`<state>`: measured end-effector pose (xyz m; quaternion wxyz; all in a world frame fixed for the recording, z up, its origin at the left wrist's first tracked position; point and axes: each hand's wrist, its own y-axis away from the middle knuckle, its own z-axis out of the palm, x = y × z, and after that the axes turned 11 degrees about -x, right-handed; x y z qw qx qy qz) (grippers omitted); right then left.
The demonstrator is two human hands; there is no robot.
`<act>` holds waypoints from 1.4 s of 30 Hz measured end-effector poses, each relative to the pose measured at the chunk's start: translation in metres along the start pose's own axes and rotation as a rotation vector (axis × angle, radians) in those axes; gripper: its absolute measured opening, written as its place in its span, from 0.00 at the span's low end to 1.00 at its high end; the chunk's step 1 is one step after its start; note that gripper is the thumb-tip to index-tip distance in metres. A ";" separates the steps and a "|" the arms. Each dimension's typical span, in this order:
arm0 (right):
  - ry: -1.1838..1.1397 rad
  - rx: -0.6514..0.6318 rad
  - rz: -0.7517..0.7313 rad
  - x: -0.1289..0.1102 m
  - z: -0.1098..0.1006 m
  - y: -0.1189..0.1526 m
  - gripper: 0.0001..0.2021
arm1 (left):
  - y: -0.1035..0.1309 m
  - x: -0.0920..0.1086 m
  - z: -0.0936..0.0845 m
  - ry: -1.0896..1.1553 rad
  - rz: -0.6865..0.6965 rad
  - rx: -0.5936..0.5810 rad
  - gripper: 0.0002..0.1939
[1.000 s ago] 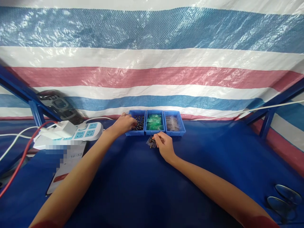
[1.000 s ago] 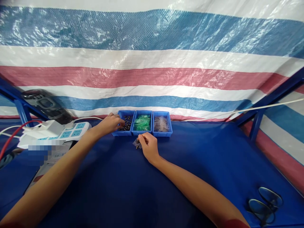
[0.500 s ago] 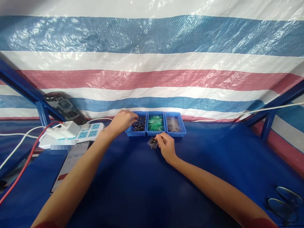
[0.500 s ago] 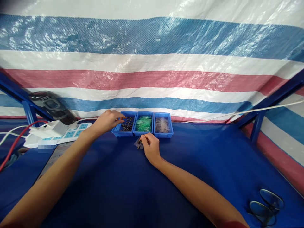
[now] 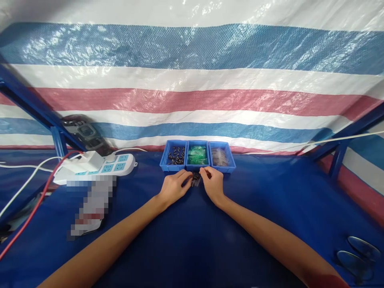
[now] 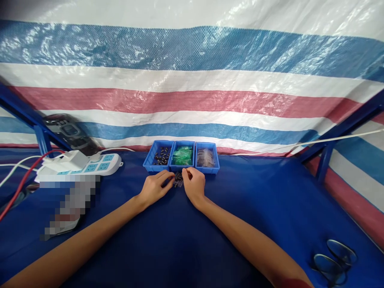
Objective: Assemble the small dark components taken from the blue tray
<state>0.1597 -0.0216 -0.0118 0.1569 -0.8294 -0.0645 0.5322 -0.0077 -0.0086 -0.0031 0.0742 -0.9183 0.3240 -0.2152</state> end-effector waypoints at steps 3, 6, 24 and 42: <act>0.178 -0.093 0.006 0.005 -0.001 -0.003 0.10 | 0.000 -0.002 0.000 -0.081 -0.062 -0.052 0.09; 0.335 -0.158 -0.016 0.007 0.000 -0.003 0.04 | -0.001 -0.001 -0.004 -0.057 -0.113 -0.045 0.08; 0.000 -0.104 -0.212 -0.006 -0.002 0.003 0.10 | -0.002 -0.003 -0.007 0.247 0.029 0.183 0.07; -0.181 -0.086 -0.157 -0.002 0.002 0.003 0.09 | -0.004 -0.007 -0.001 0.241 0.162 0.287 0.08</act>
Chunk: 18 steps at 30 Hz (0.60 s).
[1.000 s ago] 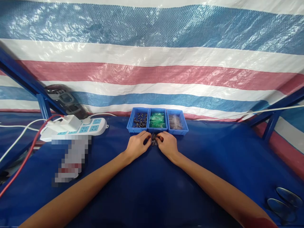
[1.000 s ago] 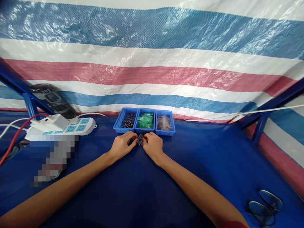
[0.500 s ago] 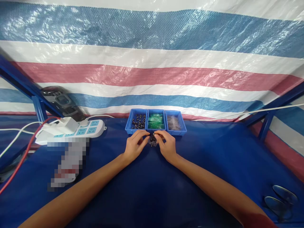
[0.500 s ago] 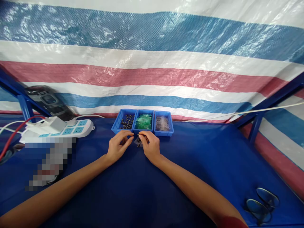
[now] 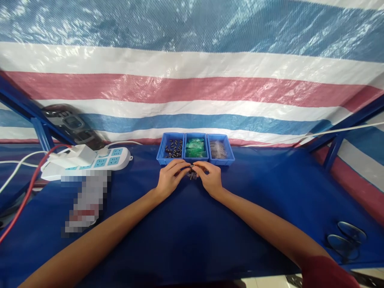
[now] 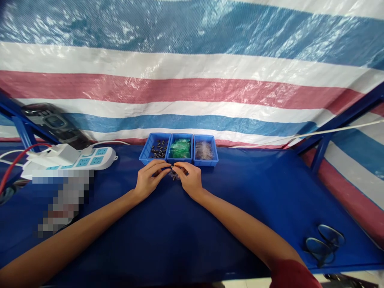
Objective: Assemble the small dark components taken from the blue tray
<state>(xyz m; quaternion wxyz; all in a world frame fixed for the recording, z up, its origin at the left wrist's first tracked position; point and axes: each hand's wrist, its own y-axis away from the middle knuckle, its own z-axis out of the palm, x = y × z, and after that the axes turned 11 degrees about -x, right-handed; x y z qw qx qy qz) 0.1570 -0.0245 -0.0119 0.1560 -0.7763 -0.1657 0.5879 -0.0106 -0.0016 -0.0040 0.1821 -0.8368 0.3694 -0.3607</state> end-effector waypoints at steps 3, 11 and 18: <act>0.022 -0.032 -0.027 0.000 -0.002 0.001 0.08 | 0.000 0.000 0.001 0.002 -0.007 0.000 0.08; 0.033 -0.059 -0.034 -0.001 -0.002 0.002 0.09 | 0.000 0.003 -0.001 0.000 0.007 -0.014 0.07; 0.039 -0.082 -0.082 -0.002 -0.003 0.001 0.08 | -0.001 0.005 -0.002 0.050 -0.035 0.007 0.06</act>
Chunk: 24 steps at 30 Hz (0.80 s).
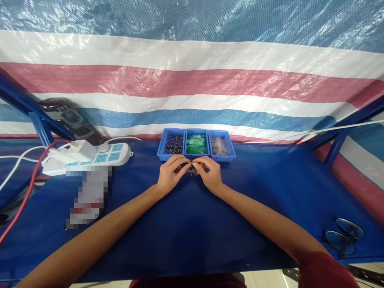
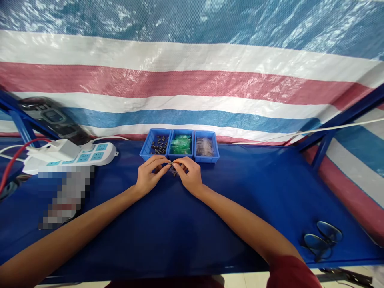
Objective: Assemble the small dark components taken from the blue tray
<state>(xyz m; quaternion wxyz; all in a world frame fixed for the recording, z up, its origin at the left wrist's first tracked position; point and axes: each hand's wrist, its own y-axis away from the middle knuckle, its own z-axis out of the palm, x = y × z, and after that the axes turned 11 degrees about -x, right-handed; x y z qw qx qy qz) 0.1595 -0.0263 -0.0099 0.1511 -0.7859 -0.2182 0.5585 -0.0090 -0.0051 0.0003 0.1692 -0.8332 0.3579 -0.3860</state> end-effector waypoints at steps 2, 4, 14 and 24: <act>0.022 -0.008 -0.003 0.000 0.000 -0.001 0.08 | 0.001 0.000 0.000 0.002 -0.002 -0.004 0.07; 0.048 -0.013 -0.001 -0.001 0.000 -0.001 0.08 | 0.001 -0.001 0.000 0.007 -0.010 -0.003 0.06; 0.067 0.036 0.055 0.000 0.001 -0.001 0.08 | 0.003 0.000 0.000 0.023 -0.128 -0.029 0.05; 0.061 0.032 0.059 0.000 0.000 -0.001 0.09 | 0.000 0.000 -0.002 -0.011 -0.021 -0.047 0.10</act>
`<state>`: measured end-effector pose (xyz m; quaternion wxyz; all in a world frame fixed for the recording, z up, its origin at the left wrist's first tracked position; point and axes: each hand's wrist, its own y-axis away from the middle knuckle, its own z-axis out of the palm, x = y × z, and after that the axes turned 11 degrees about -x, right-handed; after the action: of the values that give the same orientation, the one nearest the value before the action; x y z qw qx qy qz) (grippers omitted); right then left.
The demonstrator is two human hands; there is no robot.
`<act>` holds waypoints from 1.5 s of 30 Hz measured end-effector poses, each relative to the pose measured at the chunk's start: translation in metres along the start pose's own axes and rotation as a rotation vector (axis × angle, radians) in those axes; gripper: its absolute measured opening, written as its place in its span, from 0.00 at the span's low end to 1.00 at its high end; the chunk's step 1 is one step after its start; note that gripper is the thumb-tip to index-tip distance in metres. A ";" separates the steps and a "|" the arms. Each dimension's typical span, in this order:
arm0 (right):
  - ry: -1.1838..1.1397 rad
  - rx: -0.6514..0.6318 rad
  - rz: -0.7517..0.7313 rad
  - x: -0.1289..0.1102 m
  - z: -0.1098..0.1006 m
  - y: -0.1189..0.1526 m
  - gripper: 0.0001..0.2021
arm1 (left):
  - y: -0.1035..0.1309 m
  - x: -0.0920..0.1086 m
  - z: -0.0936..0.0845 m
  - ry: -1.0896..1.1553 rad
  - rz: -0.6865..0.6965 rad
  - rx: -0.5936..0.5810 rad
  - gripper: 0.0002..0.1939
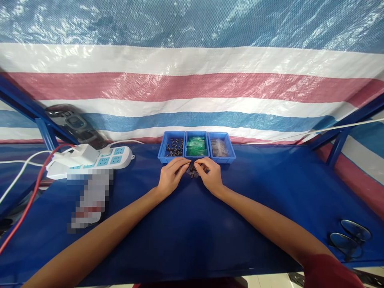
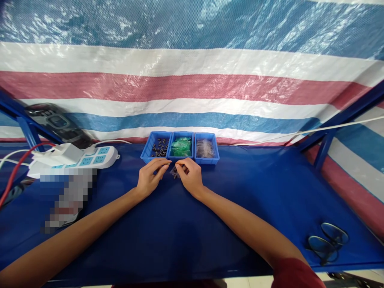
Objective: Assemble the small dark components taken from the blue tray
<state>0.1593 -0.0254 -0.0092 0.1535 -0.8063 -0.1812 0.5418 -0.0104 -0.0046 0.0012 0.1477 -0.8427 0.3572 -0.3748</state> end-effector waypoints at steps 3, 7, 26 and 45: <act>-0.008 -0.006 0.002 0.000 0.000 0.000 0.08 | 0.001 -0.001 0.001 0.015 -0.015 -0.006 0.11; -0.017 -0.003 -0.011 0.000 0.000 0.000 0.08 | 0.003 -0.005 0.003 0.083 -0.121 -0.025 0.13; 0.033 -0.055 -0.100 0.001 0.001 0.000 0.10 | 0.007 -0.012 0.009 0.212 -0.166 -0.093 0.12; -0.016 -0.002 -0.038 -0.001 0.000 0.002 0.09 | 0.002 -0.004 0.006 0.036 -0.126 -0.096 0.11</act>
<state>0.1595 -0.0281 -0.0093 0.1615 -0.7986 -0.1983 0.5449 -0.0089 -0.0028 -0.0060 0.0766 -0.8628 0.3235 -0.3809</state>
